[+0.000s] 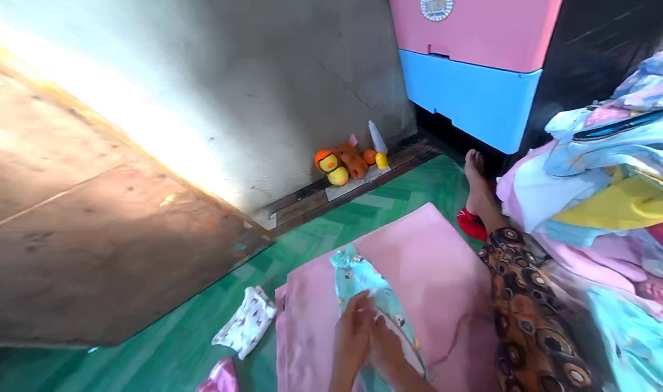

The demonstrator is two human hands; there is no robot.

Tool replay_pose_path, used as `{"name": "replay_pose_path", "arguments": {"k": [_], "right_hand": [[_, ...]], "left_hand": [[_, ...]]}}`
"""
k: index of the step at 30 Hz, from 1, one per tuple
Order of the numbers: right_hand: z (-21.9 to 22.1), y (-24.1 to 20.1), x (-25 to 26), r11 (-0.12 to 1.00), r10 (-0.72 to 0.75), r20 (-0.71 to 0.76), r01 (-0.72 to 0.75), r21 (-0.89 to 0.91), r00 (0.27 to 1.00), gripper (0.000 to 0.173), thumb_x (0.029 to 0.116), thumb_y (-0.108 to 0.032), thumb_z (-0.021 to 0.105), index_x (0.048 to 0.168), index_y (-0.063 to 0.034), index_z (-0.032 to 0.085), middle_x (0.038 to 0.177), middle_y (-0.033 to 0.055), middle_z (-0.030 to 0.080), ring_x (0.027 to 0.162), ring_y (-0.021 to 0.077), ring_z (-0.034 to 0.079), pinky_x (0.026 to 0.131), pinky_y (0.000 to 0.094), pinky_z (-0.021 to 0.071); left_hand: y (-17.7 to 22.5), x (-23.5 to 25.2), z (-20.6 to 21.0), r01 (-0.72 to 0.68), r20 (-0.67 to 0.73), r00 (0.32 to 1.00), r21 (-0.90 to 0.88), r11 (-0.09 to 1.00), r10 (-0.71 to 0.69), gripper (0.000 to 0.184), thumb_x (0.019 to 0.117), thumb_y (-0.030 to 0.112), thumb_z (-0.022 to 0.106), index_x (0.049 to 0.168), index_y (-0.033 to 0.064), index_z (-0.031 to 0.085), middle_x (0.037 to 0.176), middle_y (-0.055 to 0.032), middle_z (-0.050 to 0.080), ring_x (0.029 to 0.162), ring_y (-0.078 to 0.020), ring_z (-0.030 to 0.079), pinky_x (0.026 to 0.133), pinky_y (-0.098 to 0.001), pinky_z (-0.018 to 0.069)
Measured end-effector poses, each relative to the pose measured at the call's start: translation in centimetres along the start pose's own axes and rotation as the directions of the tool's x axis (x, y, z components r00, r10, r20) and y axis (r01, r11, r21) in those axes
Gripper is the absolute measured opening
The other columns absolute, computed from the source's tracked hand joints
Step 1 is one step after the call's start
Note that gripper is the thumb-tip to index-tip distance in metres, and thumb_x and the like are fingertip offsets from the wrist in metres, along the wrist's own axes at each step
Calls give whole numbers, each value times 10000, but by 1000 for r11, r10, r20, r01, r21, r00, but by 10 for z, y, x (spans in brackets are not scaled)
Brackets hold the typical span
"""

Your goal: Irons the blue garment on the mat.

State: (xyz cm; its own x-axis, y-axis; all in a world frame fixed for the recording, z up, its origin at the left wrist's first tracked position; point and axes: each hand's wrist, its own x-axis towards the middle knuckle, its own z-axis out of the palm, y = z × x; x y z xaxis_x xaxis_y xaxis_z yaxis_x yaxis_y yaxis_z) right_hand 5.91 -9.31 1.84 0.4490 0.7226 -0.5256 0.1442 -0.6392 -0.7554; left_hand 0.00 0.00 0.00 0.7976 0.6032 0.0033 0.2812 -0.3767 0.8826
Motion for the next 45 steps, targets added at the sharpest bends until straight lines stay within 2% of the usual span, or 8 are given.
{"name": "replay_pose_path", "arguments": {"k": [2,6,8,17,25,30,39,45], "right_hand": [[47,41,54,992,-70,-72,62,-114,995,574,1093,-265,448,1637,-149,307,1457,293,524,1107,461,676,925,601,556],[55,37,80,985,-65,-47,56,-162,997,594,1105,-292,409,1664,-202,227,1473,282,504,1115,443,671,939,578,552],[54,25,94,980,-91,-52,80,-182,994,587,1108,-288,401,1663,-201,230,1476,280,503,1124,437,670,949,572,551],[46,-20,157,969,-136,-63,120,-214,989,596,1100,-281,431,1659,-201,241,1486,274,499,1214,427,632,1006,557,528],[45,41,92,915,-211,63,220,-337,975,553,1104,-283,432,1640,-217,312,1429,256,559,1240,408,618,1049,543,501],[50,42,89,919,-164,24,161,-360,986,555,1110,-302,406,1646,-209,295,1442,247,546,1204,399,635,1018,529,517],[32,-13,169,934,-185,-72,153,-323,980,549,1110,-300,417,1641,-213,309,1451,251,544,1284,404,594,1060,536,495],[13,16,149,948,-118,-151,66,-310,982,552,1111,-281,414,1644,-204,296,1471,253,529,1246,410,622,1027,541,519]], "left_hand": [[-47,-30,-32,160,-159,975,-1,987,-159,339,1030,70,523,1332,-76,573,1144,-219,696,964,-274,721,857,-436,599],[-108,-84,-45,490,-150,860,-20,872,-487,436,1031,87,557,1416,-102,479,1217,-309,646,1065,-384,671,922,-521,546],[-129,-100,-26,545,-126,827,-59,836,-548,492,1023,117,596,1439,-103,453,1258,-324,623,1102,-399,662,949,-520,545],[-155,-89,1,496,-40,867,-20,868,-496,537,990,167,677,1431,-71,485,1106,-238,695,938,-309,712,879,-478,582],[-152,-90,5,504,40,863,11,864,-504,445,980,143,673,1346,-77,552,1061,-233,711,924,-322,719,873,-498,578],[-145,-87,3,500,63,862,64,864,-504,444,984,151,662,1358,-63,552,1078,-234,707,966,-339,708,907,-514,557],[-154,-89,3,508,47,859,46,860,-509,448,988,113,658,1376,-72,533,1111,-257,694,994,-363,705,921,-525,560],[-158,-91,5,507,47,861,22,862,-507,441,993,120,646,1376,-64,530,1107,-248,694,966,-343,711,900,-516,568]]}}
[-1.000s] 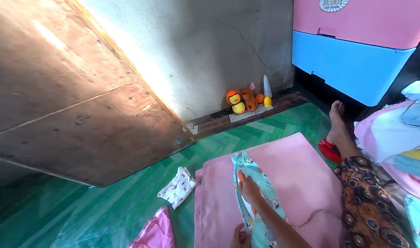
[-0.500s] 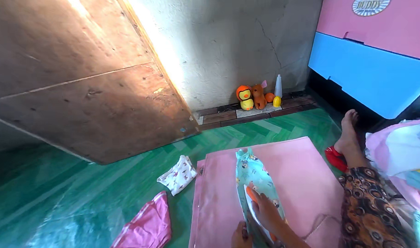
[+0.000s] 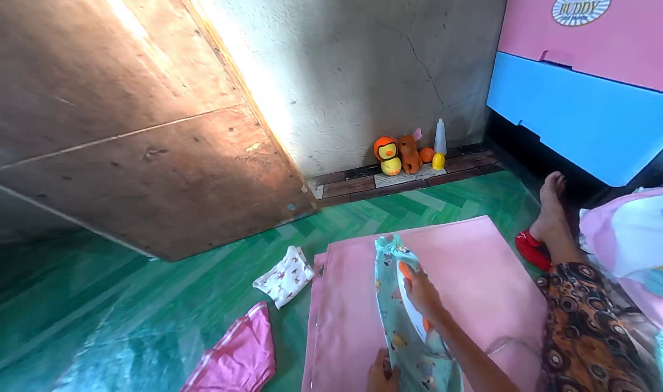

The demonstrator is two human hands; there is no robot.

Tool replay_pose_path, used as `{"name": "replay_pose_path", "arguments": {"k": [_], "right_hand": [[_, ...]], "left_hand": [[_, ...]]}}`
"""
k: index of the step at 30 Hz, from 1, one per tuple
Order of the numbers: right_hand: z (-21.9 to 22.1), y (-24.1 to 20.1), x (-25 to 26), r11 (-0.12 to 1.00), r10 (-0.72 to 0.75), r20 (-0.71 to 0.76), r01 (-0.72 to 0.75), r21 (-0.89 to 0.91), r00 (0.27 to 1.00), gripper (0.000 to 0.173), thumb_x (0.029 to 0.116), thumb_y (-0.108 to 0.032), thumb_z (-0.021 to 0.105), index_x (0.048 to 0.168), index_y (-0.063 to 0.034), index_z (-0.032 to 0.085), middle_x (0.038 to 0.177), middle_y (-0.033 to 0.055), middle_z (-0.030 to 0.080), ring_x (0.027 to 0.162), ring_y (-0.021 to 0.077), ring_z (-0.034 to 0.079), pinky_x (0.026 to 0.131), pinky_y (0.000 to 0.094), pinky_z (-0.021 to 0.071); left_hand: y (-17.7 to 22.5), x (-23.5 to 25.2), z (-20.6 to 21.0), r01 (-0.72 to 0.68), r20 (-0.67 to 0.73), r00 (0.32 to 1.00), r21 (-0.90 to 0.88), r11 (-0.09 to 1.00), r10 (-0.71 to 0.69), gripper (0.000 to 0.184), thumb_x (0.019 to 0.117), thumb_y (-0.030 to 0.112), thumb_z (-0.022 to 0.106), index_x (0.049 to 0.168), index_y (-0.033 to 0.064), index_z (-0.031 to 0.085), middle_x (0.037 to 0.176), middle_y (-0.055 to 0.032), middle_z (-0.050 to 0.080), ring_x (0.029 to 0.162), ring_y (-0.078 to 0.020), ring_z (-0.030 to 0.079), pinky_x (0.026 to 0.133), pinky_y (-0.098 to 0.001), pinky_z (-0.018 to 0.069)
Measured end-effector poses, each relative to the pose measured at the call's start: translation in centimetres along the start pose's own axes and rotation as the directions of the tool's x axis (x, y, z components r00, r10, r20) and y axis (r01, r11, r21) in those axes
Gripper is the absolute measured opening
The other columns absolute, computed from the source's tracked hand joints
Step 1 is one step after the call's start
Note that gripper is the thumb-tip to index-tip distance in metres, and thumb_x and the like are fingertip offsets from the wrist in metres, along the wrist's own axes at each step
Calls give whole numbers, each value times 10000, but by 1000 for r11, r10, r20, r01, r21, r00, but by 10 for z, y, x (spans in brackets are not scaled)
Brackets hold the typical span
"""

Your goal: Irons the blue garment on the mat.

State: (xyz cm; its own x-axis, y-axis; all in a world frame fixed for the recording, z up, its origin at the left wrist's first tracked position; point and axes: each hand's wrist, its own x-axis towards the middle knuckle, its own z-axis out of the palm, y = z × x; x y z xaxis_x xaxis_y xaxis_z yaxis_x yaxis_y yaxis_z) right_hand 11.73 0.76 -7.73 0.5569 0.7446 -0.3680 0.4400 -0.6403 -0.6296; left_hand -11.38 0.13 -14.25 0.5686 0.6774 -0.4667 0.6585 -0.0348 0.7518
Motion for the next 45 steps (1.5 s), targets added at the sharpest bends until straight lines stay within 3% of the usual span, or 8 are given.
{"name": "replay_pose_path", "arguments": {"k": [6,19,31,40,45], "right_hand": [[-13,51,-36,1000,25,-83,-24,20,996,536,1101,-280,447,1623,-197,357,1397,236,588,1176,390,657,978,530,541],[-41,20,28,999,14,1,-13,-32,1000,546,1120,-282,397,1649,-206,282,1489,226,520,1261,394,614,1023,545,517],[-21,57,-48,996,-71,56,74,-51,996,538,1112,-285,426,1635,-207,328,1415,231,571,1190,394,648,989,532,534],[-35,26,12,999,-40,18,40,-17,999,530,1111,-287,424,1626,-192,343,1474,219,541,1269,390,612,1033,543,511],[-33,32,9,996,-87,25,87,12,996,528,1103,-280,453,1616,-191,368,1462,219,557,1288,379,603,1060,533,495]], "left_hand": [[5,0,3,7,-15,1000,35,999,-7,439,986,112,646,1370,-67,530,1119,-261,688,987,-353,708,914,-517,559],[-2,2,4,-4,-39,999,12,1000,5,403,983,105,668,1336,-57,560,1084,-238,699,933,-323,714,869,-503,577],[3,3,2,-7,-38,999,60,998,9,395,991,108,647,1339,-58,557,1108,-238,695,981,-320,707,905,-496,565],[-2,6,4,-38,-56,998,65,997,42,369,977,92,661,1298,-67,576,1047,-236,695,923,-314,707,862,-486,571],[-1,4,3,-34,-53,998,53,998,37,385,986,103,653,1323,-63,567,1075,-241,692,957,-323,703,884,-492,566]]}}
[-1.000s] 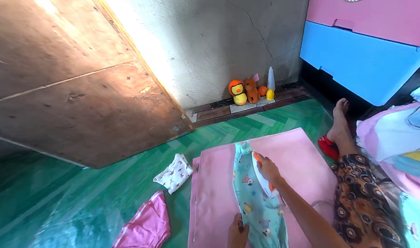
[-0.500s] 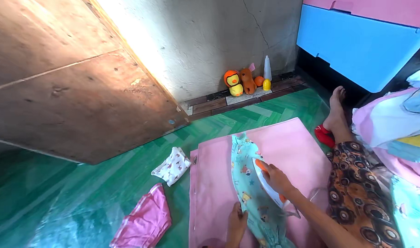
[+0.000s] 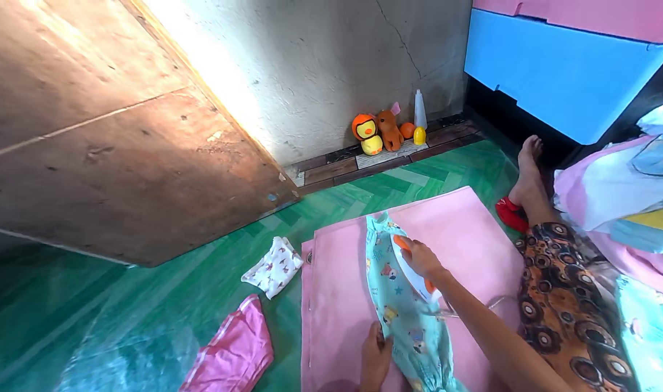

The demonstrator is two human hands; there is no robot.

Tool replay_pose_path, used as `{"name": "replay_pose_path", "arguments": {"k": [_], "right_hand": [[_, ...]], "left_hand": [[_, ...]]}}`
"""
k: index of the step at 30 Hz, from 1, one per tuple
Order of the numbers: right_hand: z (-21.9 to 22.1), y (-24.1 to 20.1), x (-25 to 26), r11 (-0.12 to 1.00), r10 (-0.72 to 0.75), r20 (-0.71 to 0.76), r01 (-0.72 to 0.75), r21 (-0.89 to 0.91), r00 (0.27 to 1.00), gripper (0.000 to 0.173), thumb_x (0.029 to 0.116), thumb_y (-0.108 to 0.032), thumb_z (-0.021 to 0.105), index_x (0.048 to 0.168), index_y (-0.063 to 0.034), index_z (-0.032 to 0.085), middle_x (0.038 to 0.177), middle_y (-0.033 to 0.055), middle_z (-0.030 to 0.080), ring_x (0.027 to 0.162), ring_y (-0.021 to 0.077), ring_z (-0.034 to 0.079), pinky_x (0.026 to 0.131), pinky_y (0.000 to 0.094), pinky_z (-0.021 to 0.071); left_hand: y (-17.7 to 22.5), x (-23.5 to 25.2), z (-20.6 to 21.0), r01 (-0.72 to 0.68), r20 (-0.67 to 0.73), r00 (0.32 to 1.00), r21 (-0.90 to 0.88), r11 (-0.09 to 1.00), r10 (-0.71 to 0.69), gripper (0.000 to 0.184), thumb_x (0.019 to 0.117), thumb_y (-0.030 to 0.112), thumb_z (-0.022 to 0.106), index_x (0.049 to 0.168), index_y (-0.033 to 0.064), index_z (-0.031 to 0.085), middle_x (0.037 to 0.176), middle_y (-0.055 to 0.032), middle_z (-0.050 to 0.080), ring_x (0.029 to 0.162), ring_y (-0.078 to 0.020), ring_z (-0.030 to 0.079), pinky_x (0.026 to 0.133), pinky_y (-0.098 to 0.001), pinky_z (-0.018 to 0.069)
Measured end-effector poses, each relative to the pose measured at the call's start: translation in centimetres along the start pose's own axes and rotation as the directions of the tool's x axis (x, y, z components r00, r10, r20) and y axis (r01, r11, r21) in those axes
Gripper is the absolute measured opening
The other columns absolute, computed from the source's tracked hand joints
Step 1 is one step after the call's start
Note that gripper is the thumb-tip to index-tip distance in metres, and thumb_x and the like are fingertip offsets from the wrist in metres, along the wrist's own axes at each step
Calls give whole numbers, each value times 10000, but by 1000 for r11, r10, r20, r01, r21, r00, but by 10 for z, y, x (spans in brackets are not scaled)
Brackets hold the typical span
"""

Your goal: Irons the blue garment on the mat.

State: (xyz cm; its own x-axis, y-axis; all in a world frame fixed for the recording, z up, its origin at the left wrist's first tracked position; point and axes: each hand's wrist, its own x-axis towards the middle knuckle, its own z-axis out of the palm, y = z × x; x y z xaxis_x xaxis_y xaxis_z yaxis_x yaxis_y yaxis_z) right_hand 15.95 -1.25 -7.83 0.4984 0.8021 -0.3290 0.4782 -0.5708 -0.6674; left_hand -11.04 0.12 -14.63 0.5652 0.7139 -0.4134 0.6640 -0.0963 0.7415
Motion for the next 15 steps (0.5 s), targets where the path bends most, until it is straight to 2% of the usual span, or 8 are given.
{"name": "replay_pose_path", "arguments": {"k": [4,7,10,15], "right_hand": [[10,25,-35,987,-162,97,162,6,982,534,1068,-272,531,1585,-178,431,1439,212,588,1315,375,589,1110,545,460],[4,40,-57,955,-282,266,296,-14,922,527,1024,-249,635,1536,-220,512,1434,170,615,1317,366,593,1112,591,445],[-7,36,-62,942,-267,398,325,-83,877,514,1015,-204,653,1513,-269,542,1450,138,613,1330,367,582,1098,628,430],[-9,18,-44,898,-273,359,371,-237,892,462,1028,-190,613,1472,-312,589,1393,122,654,1287,362,604,1068,631,424]], "left_hand": [[-1,0,1,11,-7,1000,-20,1000,-11,402,991,102,645,1343,-70,554,1116,-259,683,994,-339,701,915,-510,561],[2,-1,1,7,-4,1000,0,1000,-7,386,991,96,639,1331,-70,560,1107,-253,686,991,-332,701,913,-498,562],[4,-1,2,15,-2,1000,20,1000,-15,377,994,96,637,1323,-72,564,1104,-254,685,984,-335,701,913,-494,559],[3,-1,-1,23,9,1000,2,1000,-23,374,996,95,627,1328,-65,561,1102,-253,680,985,-333,695,904,-498,558]]}}
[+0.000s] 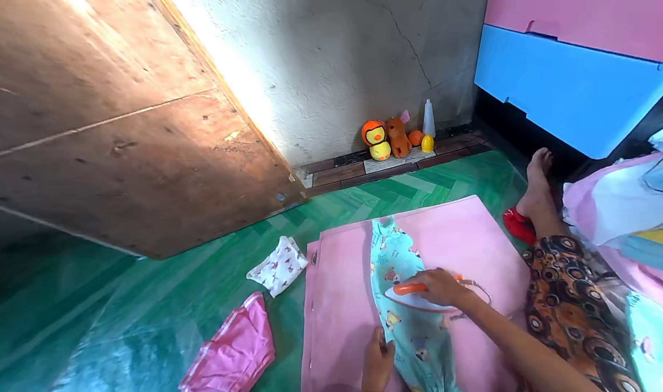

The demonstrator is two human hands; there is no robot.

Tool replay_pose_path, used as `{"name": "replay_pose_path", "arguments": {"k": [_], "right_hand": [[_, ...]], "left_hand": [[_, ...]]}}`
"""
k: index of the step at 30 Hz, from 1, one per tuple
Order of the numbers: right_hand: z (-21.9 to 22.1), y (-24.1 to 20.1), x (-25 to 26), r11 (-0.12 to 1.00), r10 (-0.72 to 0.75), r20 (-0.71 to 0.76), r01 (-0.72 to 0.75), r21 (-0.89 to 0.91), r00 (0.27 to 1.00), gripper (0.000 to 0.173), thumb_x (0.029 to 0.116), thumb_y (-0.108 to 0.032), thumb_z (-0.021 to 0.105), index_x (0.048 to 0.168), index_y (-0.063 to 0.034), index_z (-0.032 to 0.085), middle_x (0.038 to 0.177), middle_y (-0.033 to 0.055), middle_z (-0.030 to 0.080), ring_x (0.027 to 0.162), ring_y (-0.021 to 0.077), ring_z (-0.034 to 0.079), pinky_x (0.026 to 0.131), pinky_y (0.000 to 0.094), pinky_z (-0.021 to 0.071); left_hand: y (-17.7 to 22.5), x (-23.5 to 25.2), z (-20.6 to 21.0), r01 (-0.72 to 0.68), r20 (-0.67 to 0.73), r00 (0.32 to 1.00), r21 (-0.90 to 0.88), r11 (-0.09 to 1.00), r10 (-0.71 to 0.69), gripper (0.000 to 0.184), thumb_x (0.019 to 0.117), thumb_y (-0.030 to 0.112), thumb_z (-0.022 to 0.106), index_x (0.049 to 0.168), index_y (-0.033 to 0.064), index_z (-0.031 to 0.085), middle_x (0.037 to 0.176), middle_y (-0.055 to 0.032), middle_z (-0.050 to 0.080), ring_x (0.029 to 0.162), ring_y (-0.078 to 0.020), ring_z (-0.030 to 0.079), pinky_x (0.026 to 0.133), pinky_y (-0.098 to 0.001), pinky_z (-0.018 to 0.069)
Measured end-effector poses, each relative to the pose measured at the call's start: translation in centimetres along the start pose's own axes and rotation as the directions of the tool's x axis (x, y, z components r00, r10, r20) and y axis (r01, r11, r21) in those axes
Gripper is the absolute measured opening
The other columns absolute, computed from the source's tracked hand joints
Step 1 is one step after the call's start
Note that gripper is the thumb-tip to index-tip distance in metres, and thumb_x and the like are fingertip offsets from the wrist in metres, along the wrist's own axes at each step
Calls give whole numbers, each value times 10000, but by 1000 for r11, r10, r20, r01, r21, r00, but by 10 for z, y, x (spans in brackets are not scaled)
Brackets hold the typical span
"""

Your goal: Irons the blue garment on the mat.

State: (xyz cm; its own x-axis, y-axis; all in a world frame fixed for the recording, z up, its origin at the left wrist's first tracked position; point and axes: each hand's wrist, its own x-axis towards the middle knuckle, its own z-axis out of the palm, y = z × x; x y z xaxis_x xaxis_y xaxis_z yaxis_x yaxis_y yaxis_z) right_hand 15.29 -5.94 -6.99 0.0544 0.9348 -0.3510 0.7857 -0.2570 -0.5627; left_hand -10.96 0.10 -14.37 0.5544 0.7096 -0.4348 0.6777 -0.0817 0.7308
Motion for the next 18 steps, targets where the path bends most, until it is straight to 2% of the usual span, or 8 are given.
{"name": "replay_pose_path", "arguments": {"k": [4,7,11,18], "right_hand": [[-14,-9,29,997,68,-77,-69,-16,995,474,1040,-187,585,1487,-344,570,1410,116,644,1326,360,571,1104,657,358],[-27,-12,50,993,118,-132,-121,-14,984,488,1033,-170,576,1491,-340,566,1406,127,642,1322,362,572,1109,651,352],[-40,-10,75,987,154,-191,-160,-14,969,510,1023,-150,564,1491,-355,564,1400,122,648,1312,355,578,1109,655,334],[-57,-6,98,978,206,-215,-209,9,955,508,1022,-153,569,1489,-353,565,1427,91,637,1335,329,567,1125,648,318]], "left_hand": [[-4,1,0,-18,1,1000,-1,1000,18,382,983,89,642,1317,-77,561,1068,-256,687,952,-333,701,885,-498,563],[-3,0,0,-36,-8,999,-24,999,36,376,976,74,643,1307,-86,564,1058,-257,690,943,-333,704,878,-496,567],[-1,0,-3,-10,9,1000,-36,999,10,413,987,87,641,1352,-79,541,1102,-259,686,961,-328,707,893,-485,570],[3,1,-2,32,17,999,-4,999,-32,389,991,103,634,1338,-57,556,1086,-234,695,949,-317,709,881,-487,573]]}}
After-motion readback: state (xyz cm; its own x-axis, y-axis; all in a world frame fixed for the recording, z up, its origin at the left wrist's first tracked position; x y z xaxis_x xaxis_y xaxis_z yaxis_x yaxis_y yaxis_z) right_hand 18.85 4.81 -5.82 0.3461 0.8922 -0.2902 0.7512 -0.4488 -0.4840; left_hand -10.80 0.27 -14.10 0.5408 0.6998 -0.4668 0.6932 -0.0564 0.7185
